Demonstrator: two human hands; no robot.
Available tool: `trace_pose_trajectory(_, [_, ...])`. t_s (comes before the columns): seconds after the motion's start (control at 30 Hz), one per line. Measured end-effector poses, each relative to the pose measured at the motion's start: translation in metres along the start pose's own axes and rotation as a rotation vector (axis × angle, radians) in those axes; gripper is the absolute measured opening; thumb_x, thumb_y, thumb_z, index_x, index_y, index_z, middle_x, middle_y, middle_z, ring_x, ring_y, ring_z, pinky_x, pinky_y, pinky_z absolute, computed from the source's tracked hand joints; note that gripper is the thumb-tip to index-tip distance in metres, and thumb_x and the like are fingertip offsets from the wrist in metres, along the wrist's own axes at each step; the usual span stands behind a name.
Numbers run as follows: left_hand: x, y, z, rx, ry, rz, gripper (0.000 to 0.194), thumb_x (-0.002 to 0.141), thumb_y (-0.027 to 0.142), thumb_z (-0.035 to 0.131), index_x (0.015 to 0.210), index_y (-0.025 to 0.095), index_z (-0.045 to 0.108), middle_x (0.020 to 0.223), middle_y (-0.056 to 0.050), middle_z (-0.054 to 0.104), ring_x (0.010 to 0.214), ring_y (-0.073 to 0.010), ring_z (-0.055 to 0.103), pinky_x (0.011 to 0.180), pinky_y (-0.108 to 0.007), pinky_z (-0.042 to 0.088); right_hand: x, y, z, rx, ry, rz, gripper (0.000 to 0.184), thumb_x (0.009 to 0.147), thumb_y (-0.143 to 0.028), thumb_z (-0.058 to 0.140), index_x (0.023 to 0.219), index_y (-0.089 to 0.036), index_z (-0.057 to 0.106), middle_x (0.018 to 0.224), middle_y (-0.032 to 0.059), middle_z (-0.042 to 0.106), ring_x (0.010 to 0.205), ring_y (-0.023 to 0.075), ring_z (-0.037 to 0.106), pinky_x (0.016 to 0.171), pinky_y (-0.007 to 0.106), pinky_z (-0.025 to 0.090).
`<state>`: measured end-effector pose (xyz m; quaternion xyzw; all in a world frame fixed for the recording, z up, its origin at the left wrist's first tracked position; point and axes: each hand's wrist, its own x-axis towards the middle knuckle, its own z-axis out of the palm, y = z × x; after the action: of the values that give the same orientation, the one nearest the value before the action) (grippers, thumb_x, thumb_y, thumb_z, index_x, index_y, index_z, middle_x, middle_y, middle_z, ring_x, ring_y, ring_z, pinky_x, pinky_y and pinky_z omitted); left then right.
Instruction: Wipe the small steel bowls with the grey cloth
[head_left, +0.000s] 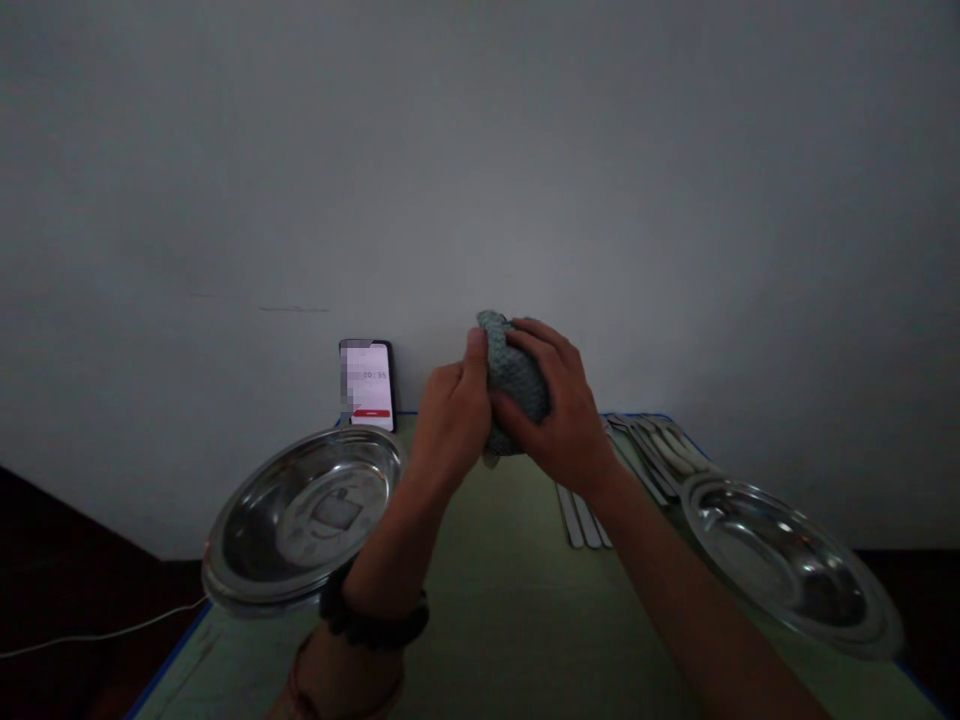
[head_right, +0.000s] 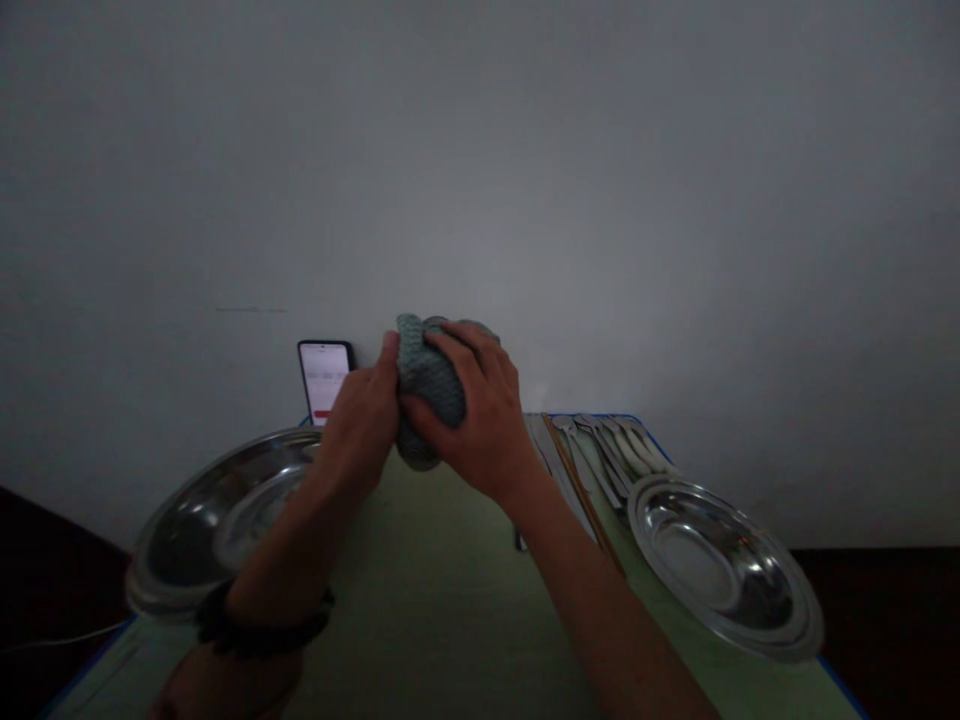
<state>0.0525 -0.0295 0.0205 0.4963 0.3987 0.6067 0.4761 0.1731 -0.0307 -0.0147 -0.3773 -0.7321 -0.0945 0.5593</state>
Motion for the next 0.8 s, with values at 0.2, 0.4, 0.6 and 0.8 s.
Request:
trace_pose_trajectory(0.2, [-0.001, -0.001, -0.002, 0.378, -0.074, 0.262, 0.058, 0.087, 0.049, 0.051, 0.038, 0.018, 0.046, 0.041, 0.001, 0.043, 0.042, -0.0099, 0.036, 0.041, -0.025, 0.025, 0.001, -0.001, -0.002, 0.112, 0.034, 0.066, 0.036, 0.086, -0.037, 0.056, 0.119, -0.026, 0.05, 0.125, 0.0085, 0.057, 0.12, 0.0238, 0.05, 0.104, 0.048, 0.039])
trace_pose_trajectory(0.4, [-0.002, 0.004, -0.009, 0.257, -0.155, 0.095, 0.059, 0.086, 0.056, 0.048, 0.04, 0.018, 0.046, 0.039, 0.002, 0.043, 0.036, -0.0074, 0.035, 0.036, -0.021, 0.025, 0.003, 0.01, -0.01, 0.287, 0.063, 0.269, 0.027, 0.092, -0.042, 0.047, 0.108, -0.023, 0.058, 0.107, 0.0043, 0.065, 0.098, 0.0193, 0.059, 0.09, 0.038, 0.047])
trace_pose_trajectory(0.6, [0.009, -0.005, -0.014, -0.101, 0.048, -0.058, 0.049, 0.07, 0.062, 0.066, 0.051, 0.018, 0.054, 0.046, 0.003, 0.053, 0.038, -0.0069, 0.044, 0.038, -0.019, 0.036, 0.005, 0.022, -0.014, 0.303, 0.085, 0.346, 0.031, 0.092, -0.048, 0.045, 0.1, -0.023, 0.061, 0.094, 0.0006, 0.067, 0.088, 0.0175, 0.06, 0.082, 0.033, 0.048])
trace_pose_trajectory(0.8, [0.016, -0.007, -0.014, -0.371, 0.116, -0.158, 0.033, 0.076, 0.051, 0.066, 0.069, 0.019, 0.064, 0.056, 0.0, 0.065, 0.055, -0.0136, 0.065, 0.055, -0.022, 0.053, 0.003, 0.027, -0.011, 0.321, 0.08, 0.377, 0.032, 0.09, -0.049, 0.049, 0.103, -0.024, 0.063, 0.102, 0.0033, 0.069, 0.096, 0.0201, 0.06, 0.089, 0.039, 0.048])
